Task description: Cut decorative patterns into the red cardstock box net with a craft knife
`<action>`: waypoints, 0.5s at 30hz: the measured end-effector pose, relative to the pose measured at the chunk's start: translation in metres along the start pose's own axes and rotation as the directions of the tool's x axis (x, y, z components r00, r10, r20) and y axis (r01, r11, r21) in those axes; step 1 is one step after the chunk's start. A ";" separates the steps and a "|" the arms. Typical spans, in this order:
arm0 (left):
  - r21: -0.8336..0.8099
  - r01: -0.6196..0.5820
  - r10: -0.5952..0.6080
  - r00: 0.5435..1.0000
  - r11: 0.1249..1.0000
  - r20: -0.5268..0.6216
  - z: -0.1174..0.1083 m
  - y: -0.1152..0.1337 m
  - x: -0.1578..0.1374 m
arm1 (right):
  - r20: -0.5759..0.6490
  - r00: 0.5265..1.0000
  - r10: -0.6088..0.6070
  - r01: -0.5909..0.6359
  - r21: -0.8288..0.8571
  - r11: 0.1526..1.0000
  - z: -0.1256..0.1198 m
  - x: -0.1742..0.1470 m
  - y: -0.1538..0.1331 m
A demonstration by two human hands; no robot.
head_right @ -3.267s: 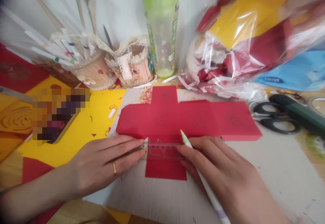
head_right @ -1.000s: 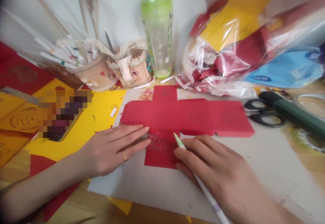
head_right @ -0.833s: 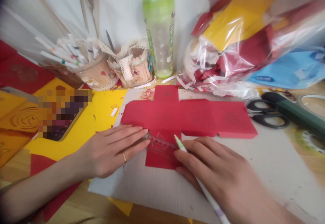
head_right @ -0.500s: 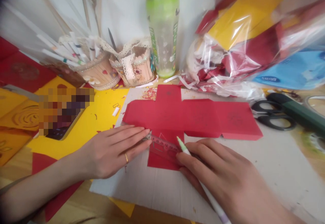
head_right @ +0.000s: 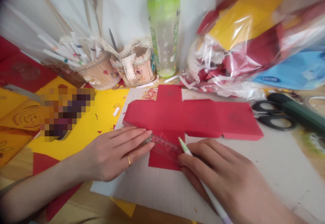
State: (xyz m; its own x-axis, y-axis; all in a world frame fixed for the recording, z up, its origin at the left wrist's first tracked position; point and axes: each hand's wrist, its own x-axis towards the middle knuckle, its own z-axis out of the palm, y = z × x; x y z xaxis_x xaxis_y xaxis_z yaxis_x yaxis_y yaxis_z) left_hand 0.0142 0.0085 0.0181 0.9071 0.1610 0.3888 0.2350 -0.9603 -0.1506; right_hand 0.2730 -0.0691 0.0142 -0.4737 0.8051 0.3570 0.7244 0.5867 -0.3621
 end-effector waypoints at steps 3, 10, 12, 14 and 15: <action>0.006 -0.018 0.018 1.000 1.000 0.018 -0.002 -0.001 0.001 | 0.001 1.000 -0.031 0.031 -0.002 1.000 0.000 0.002 0.000; 0.013 -0.020 0.020 1.000 1.000 -0.007 -0.002 -0.001 0.000 | -0.022 0.999 0.050 -0.049 0.037 0.998 0.000 0.003 -0.006; 0.019 -0.026 0.026 1.000 0.999 -0.010 0.000 0.000 -0.001 | -0.026 0.998 0.052 -0.050 0.051 0.997 0.000 0.002 -0.007; 0.028 -0.030 0.030 1.000 0.999 -0.009 0.001 0.001 -0.002 | -0.014 0.999 0.043 -0.042 0.050 0.998 -0.001 0.001 -0.005; 0.033 -0.030 0.030 1.000 0.999 -0.007 0.002 0.001 -0.002 | -0.002 1.000 0.025 -0.025 0.045 0.999 -0.001 0.000 -0.003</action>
State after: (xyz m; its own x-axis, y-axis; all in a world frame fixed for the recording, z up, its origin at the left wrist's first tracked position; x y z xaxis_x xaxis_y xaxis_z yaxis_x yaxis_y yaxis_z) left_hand 0.0129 0.0078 0.0157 0.9114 0.1302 0.3904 0.2189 -0.9567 -0.1918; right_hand 0.2714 -0.0710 0.0165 -0.4544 0.8191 0.3500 0.7127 0.5700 -0.4087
